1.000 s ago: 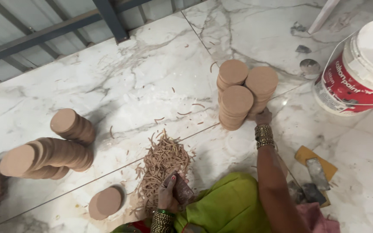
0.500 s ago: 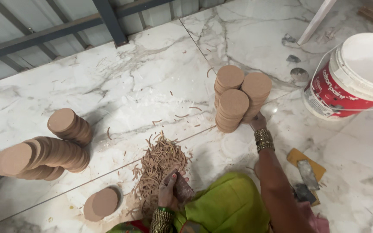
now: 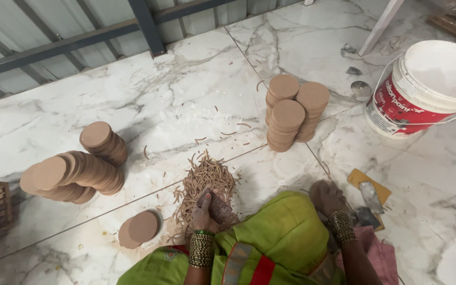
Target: The person sits on the floor and sands round wooden discs one at a time, rubbing the surfaces by hand, then stacks the finished discs into piles on the floor. They repeatedly pick up a disc, sand it, and place it onto a growing stack.
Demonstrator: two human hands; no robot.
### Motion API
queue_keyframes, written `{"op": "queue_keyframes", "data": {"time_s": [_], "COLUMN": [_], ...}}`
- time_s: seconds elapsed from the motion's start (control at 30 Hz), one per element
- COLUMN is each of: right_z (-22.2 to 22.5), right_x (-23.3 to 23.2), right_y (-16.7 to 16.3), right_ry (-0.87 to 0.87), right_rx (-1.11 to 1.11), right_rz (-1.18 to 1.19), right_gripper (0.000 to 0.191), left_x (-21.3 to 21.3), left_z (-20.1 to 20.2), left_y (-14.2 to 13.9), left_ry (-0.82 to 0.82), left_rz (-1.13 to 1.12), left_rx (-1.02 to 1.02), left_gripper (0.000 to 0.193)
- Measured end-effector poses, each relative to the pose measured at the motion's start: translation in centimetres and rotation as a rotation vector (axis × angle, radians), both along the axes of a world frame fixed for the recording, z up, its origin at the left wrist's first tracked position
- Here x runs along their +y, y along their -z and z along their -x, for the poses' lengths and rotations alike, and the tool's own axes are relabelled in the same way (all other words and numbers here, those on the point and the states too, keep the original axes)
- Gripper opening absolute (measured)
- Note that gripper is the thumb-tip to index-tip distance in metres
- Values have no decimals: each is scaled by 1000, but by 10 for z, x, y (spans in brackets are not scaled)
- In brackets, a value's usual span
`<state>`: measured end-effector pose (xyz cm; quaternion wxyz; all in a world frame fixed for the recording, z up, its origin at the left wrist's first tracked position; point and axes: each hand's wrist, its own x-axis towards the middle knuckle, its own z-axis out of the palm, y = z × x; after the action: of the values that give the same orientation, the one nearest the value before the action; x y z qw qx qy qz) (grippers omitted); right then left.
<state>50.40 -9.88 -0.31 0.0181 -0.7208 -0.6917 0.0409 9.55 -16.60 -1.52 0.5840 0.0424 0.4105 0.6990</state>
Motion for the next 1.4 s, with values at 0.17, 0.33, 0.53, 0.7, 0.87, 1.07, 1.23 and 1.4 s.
{"op": "queue_keyframes", "data": {"time_s": [0.17, 0.33, 0.53, 0.7, 0.87, 1.07, 1.23, 1.4], "right_z": [13, 38, 57, 49, 65, 87, 63, 56], "right_x": [23, 75, 122, 146, 182, 193, 204, 209], "right_y": [-18, -46, -50, -54, -86, -114, -126, -131], "right_ry": [137, 203, 156, 163, -230, -593, -504, -552], "right_rx": [46, 150, 303, 675, 543, 8, 0, 115], "right_rz": [165, 97, 42, -541, -844, -619, -572, -543], "right_gripper": [119, 121, 109, 81, 62, 72, 72, 72], "left_x": [-21, -21, -6, 3, 6, 0, -2, -3], "left_z": [9, 8, 7, 5, 3, 6, 6, 5], "left_y": [-12, -12, -5, -13, -22, -26, -29, -29], "left_ry": [39, -29, 13, 44, 65, 83, 57, 79], "left_rz": [-141, -78, 28, -13, -62, -111, -11, -19], "left_rx": [56, 53, 56, 46, 37, -27, 24, 24], "left_gripper": [38, 33, 32, 35, 37, 33, 36, 38]}}
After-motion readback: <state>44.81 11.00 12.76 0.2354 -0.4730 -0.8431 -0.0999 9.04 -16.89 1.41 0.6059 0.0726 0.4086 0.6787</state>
